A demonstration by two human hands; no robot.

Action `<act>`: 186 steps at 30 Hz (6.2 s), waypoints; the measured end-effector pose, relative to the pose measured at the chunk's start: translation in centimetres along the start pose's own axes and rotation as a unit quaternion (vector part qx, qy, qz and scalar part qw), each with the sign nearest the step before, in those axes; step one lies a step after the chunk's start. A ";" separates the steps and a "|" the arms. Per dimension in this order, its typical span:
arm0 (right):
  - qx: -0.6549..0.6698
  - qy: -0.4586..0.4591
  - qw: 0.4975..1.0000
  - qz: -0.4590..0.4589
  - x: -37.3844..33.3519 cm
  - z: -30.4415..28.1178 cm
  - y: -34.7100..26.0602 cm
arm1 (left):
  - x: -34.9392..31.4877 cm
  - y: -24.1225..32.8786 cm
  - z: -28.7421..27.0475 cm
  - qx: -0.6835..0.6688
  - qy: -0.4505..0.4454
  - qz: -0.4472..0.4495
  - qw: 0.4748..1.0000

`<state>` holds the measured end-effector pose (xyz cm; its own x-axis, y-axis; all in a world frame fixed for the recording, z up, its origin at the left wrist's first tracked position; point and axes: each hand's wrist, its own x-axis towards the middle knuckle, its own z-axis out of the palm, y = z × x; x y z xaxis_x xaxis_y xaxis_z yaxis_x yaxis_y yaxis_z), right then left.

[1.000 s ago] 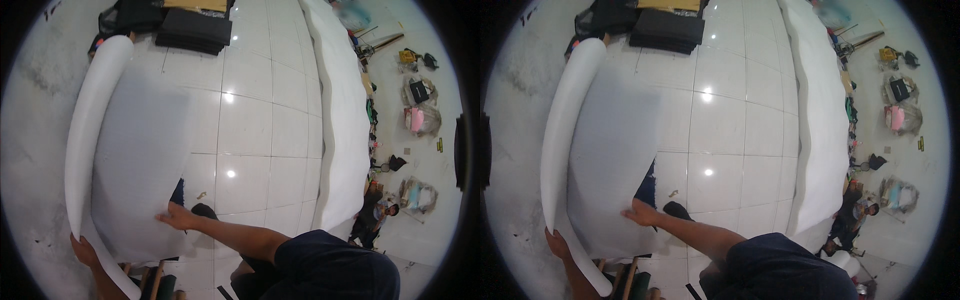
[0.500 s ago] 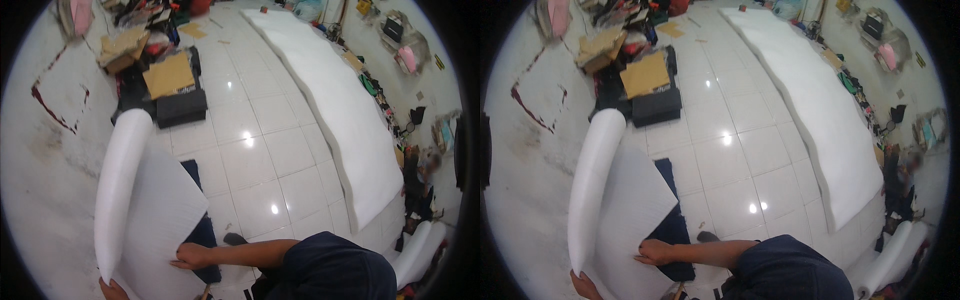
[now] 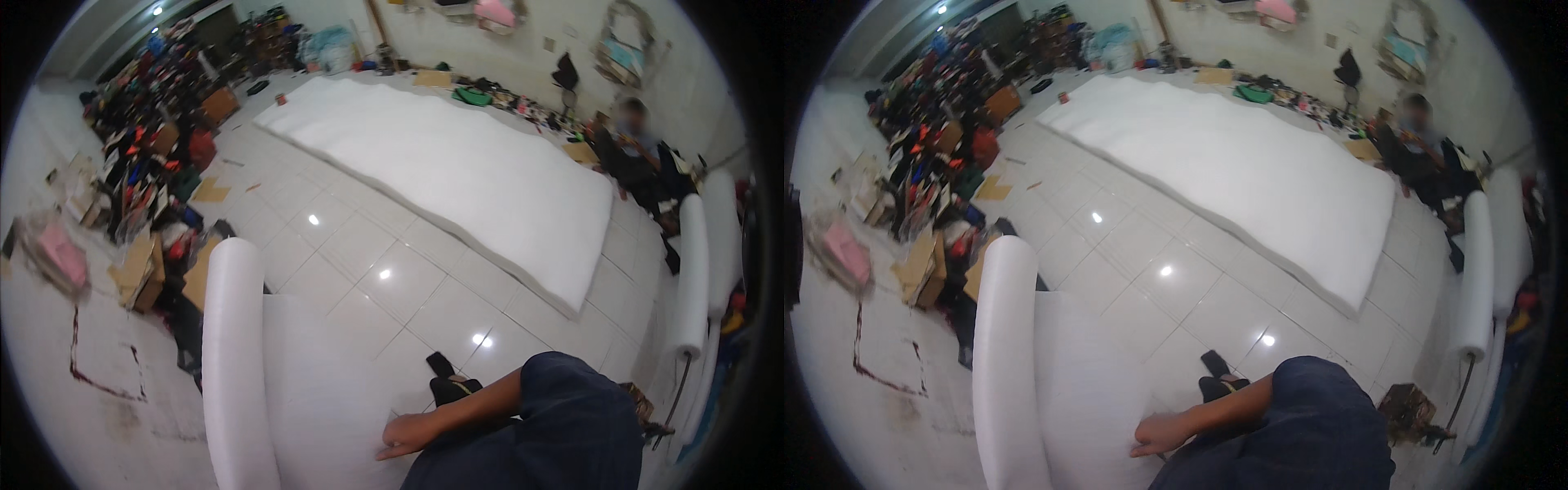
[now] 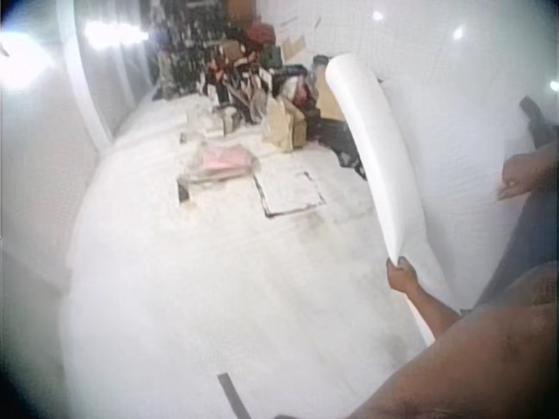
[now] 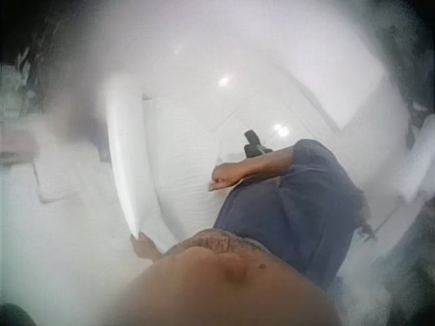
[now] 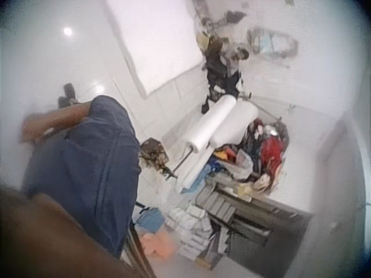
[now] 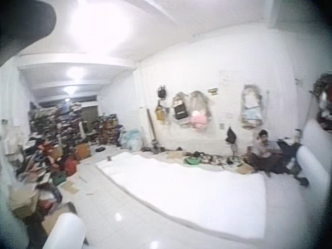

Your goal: The person cuts a large white foam sheet with scissors, then lifts and stacks the cut pieces. They also pick up a black strap and a small can, moving them around the workspace.

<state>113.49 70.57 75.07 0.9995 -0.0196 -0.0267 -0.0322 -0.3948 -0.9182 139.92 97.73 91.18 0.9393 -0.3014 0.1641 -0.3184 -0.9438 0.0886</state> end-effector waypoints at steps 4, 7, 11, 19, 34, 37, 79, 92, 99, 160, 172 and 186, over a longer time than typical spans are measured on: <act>0.018 -0.016 0.997 0.076 -5.8 -4.7 4.2 | 4.2 8.7 1.0 -0.003 0.033 0.145 0.989; -0.007 -0.112 0.977 0.180 -9.0 -12.2 5.5 | 8.5 16.6 0.6 0.007 0.052 0.251 0.967; -0.131 0.128 0.965 0.188 -12.9 -25.4 6.6 | 14.6 28.6 -2.0 0.022 -0.008 0.339 0.941; -0.542 0.288 0.774 0.154 -12.4 -51.2 4.0 | 21.2 50.9 -4.7 -0.153 0.125 0.616 0.762; -0.079 0.564 0.811 0.136 -0.9 -76.5 11.3 | 51.9 87.1 0.4 -0.191 0.516 0.535 0.641; -0.052 0.623 0.758 0.186 -2.0 -80.7 9.7 | 53.9 90.9 3.6 -0.233 0.500 0.516 0.655; -0.350 0.693 0.488 0.398 14.8 -123.8 11.8 | 56.1 130.9 46.7 -0.456 -0.657 0.297 0.522; -0.512 0.675 0.310 0.431 8.4 -137.2 11.2 | 63.8 149.7 48.7 -0.542 -0.631 0.232 0.505; -0.416 0.732 0.402 0.362 9.0 -145.4 20.1 | 79.4 157.0 49.2 -0.585 -0.508 0.221 0.592; -0.287 0.668 0.211 0.653 129.8 -226.2 87.6 | 224.0 229.2 76.2 -0.428 -0.418 0.559 0.573; -0.162 0.674 0.115 0.712 151.4 -243.0 98.8 | 248.0 252.2 80.6 -0.361 -0.467 0.615 0.523; -0.120 0.662 -0.039 0.738 170.3 -251.5 105.8 | 255.9 275.2 86.8 -0.216 -0.694 0.576 0.374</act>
<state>278.37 -205.54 72.73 -0.9616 -0.0110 0.2743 -0.0902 0.9564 -0.2779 303.83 -250.89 72.22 -0.7869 -0.5369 -0.3041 -0.3242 -0.0596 0.9441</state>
